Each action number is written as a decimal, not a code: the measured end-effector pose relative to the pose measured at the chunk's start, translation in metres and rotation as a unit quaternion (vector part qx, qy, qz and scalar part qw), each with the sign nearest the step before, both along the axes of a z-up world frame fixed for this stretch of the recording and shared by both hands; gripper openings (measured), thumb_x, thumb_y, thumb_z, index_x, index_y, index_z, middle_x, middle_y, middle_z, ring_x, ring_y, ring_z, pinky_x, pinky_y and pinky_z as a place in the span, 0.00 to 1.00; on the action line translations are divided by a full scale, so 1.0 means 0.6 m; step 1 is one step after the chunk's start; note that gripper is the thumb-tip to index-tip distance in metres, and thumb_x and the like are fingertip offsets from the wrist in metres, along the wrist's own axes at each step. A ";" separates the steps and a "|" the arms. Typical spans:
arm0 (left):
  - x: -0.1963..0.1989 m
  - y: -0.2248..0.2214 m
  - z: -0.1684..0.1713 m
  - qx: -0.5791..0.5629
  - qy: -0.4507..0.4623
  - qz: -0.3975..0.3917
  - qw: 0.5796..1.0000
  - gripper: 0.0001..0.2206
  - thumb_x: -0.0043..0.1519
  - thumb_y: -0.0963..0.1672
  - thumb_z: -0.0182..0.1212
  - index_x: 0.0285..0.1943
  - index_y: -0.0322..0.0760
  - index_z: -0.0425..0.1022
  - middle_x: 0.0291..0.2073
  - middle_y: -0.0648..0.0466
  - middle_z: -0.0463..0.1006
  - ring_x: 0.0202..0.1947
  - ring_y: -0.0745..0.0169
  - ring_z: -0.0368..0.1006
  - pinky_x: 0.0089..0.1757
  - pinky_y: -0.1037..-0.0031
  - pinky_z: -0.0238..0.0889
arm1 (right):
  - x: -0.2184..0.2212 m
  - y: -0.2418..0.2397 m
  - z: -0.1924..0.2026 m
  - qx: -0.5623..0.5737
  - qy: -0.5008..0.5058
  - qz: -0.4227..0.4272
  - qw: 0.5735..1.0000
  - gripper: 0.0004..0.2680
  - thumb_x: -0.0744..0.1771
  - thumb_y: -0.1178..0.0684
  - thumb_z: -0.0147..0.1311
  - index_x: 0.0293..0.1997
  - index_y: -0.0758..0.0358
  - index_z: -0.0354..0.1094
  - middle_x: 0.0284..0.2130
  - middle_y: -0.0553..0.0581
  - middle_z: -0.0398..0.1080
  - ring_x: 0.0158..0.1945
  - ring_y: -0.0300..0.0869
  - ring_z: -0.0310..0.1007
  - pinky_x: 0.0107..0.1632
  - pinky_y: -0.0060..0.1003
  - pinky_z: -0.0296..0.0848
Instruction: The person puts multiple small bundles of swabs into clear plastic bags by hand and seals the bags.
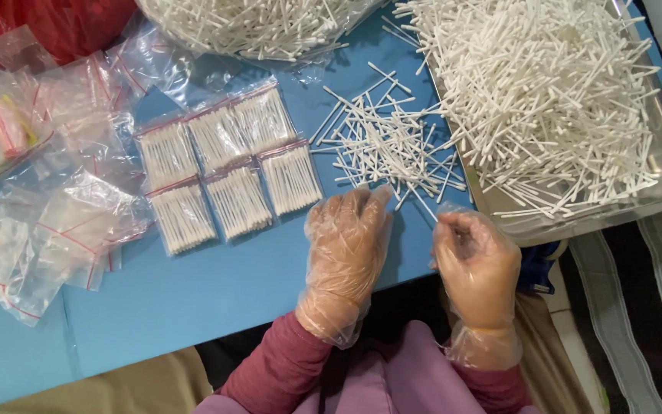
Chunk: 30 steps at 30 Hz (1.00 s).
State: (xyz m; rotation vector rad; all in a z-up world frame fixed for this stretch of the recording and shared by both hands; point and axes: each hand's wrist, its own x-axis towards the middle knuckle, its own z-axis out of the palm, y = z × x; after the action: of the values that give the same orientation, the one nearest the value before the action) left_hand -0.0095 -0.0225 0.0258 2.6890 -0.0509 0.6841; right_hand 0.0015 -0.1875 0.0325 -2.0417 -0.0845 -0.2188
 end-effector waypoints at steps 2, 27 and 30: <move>-0.001 -0.002 -0.003 -0.019 -0.027 -0.021 0.999 0.19 0.59 0.45 0.71 0.59 0.48 0.73 0.45 0.52 0.78 0.46 0.52 0.77 0.50 0.58 0.66 | -0.008 0.001 0.009 0.025 0.021 -0.006 0.999 0.01 0.67 0.65 0.59 0.40 0.72 0.75 0.21 0.61 0.74 0.20 0.40 0.75 0.24 0.34 0.75; -0.112 0.122 -0.001 -0.091 0.070 0.028 0.993 0.07 0.67 0.44 0.60 0.47 0.36 0.79 0.37 0.50 0.81 0.34 0.49 0.75 0.37 0.60 0.68 | -0.003 0.113 -0.052 -0.129 -0.136 0.182 0.965 0.03 0.68 0.60 0.58 0.43 0.69 0.74 0.37 0.60 0.79 0.38 0.50 0.79 0.42 0.44 0.77; -0.097 0.114 0.011 -0.094 0.044 0.004 0.995 0.06 0.67 0.44 0.59 0.45 0.35 0.77 0.35 0.48 0.80 0.32 0.48 0.74 0.35 0.60 0.67 | -0.005 0.124 -0.052 -0.112 -0.137 0.190 0.966 0.04 0.68 0.58 0.58 0.42 0.70 0.73 0.38 0.62 0.78 0.38 0.51 0.79 0.42 0.43 0.77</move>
State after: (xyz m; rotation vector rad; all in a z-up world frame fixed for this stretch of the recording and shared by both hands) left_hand -0.0676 0.0457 0.0324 2.5355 0.0436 0.5435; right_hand -0.0013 -0.1134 0.0014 -2.1588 -0.6946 -0.2556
